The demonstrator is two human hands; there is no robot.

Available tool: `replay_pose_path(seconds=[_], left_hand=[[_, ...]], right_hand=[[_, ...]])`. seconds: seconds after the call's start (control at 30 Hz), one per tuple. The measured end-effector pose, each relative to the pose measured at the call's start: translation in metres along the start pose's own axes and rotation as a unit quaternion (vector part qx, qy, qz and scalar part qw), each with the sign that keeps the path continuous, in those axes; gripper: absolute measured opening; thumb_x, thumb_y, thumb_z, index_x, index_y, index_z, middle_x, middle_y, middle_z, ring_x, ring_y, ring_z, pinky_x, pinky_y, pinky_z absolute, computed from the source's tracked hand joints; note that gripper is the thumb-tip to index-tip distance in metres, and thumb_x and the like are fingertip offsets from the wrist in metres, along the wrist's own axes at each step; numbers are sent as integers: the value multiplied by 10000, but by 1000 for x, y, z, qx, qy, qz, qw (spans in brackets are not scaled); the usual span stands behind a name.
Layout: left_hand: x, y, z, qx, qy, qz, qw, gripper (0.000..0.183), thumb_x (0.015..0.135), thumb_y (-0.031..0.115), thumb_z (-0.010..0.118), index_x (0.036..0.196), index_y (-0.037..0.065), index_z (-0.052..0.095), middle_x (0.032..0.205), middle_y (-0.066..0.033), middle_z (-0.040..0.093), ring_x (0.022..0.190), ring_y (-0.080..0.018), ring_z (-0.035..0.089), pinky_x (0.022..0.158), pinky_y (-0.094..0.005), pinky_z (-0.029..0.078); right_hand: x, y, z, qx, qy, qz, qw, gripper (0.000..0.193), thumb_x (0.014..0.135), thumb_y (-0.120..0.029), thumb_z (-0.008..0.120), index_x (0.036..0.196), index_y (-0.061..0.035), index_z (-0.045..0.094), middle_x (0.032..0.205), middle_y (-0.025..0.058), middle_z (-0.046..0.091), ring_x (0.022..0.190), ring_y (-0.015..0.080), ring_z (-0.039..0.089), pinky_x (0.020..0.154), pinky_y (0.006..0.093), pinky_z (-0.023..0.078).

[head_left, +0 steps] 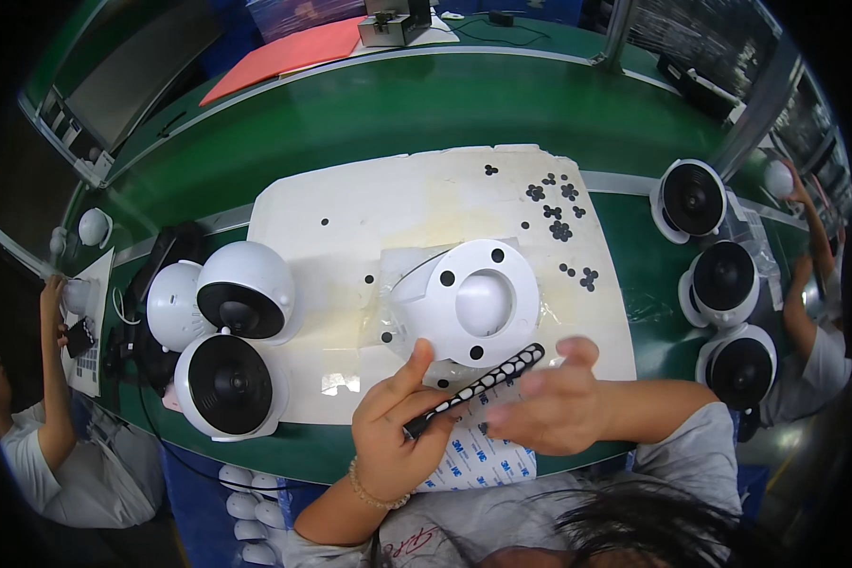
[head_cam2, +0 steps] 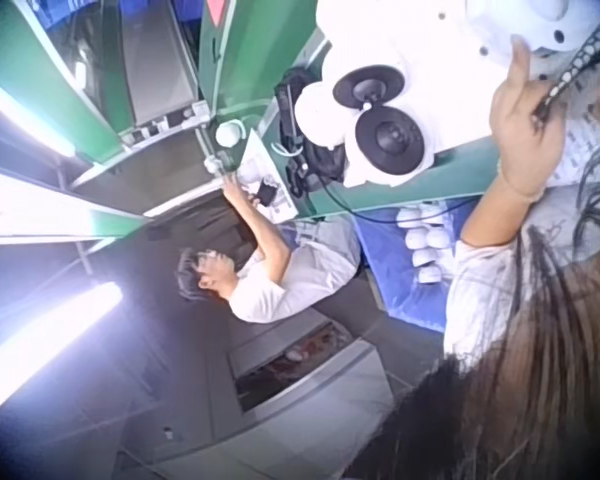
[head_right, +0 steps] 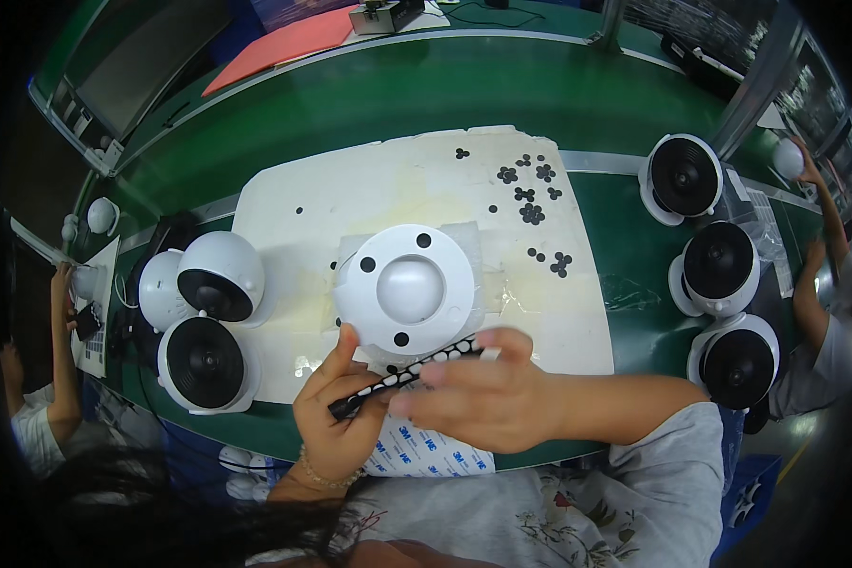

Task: The person repeatedly picks up small black circular stickers from a sheet and applies them to the white casing of dome security cameras. The person handles multiple camera units one at a time, placing stickers into specific holes on the casing before moving the unit aside and picking up another.

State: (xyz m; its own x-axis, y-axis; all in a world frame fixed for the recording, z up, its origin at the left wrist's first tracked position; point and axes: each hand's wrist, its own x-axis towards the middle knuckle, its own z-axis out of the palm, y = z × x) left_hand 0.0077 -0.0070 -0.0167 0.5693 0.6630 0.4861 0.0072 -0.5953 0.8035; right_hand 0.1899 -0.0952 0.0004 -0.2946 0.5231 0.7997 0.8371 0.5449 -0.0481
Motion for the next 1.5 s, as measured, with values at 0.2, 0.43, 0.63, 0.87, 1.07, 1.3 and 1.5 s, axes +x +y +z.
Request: replay_pose_path(seconds=[0.2, 0.43, 0.63, 0.87, 1.07, 1.3, 1.5], left_hand=[[5, 2, 0, 57, 2, 53, 997, 162, 552, -32, 678, 697, -29, 606, 1212, -173, 498, 630, -204, 585, 582, -272, 454], [4, 2, -2, 74, -6, 57, 996, 172, 557, -30, 679, 714, -22, 610, 1212, -189, 492, 631, -206, 587, 584, -272, 457], [3, 2, -2, 83, -7, 55, 995, 173, 561, -32, 677, 724, -23, 616, 1215, -182, 493, 640, -207, 588, 588, -268, 459], [4, 3, -2, 80, -5, 54, 995, 191, 568, -34, 675, 753, -29, 626, 1217, -182, 491, 666, -204, 593, 601, -264, 464], [-3, -2, -4, -32, -4, 26, 999, 194, 596, -20, 680, 783, -23, 627, 1180, -187, 519, 728, -211, 619, 635, -269, 477], [-1, -2, -21, -11, -72, 85, 994, 242, 601, -40, 677, 835, -24, 620, 1120, -192, 553, 781, -222, 628, 673, -274, 491], [-2, -6, -24, -19, -94, 97, 991, 246, 612, 28, 684, 849, 21, 615, 1076, -124, 592, 774, -225, 607, 636, -289, 467]], right_hand=[[9, 30, -14, 145, -50, 281, 947, 75, 832, -151, 532, 858, -82, 543, 1250, 143, 410, 1187, 352, 309, 982, 440, 211], [8, 33, -14, 173, -78, 292, 937, 94, 843, -164, 530, 861, -73, 537, 1268, 155, 387, 1201, 364, 286, 993, 443, 204], [1, 34, -13, 16, -88, 191, 978, 171, 778, -187, 598, 920, -100, 562, 1212, 121, 459, 1158, 342, 355, 926, 435, 256], [-5, 41, -9, 186, -13, 333, 924, 339, 757, -184, 641, 1049, -57, 528, 1028, 47, 567, 1001, 193, 486, 856, 356, 343], [12, 65, 0, 494, 29, 547, 676, 218, 810, -135, 592, 993, -28, 540, 887, 26, 597, 805, 90, 550, 731, 227, 435], [4, 206, 16, -113, 10, 391, 914, 170, 824, -113, 520, 952, -17, 578, 866, 67, 579, 837, 191, 556, 713, 304, 443], [-29, 274, 10, -381, -216, 363, 822, 216, 778, -104, 444, 915, -59, 606, 892, 99, 586, 859, 275, 563, 734, 392, 454]])
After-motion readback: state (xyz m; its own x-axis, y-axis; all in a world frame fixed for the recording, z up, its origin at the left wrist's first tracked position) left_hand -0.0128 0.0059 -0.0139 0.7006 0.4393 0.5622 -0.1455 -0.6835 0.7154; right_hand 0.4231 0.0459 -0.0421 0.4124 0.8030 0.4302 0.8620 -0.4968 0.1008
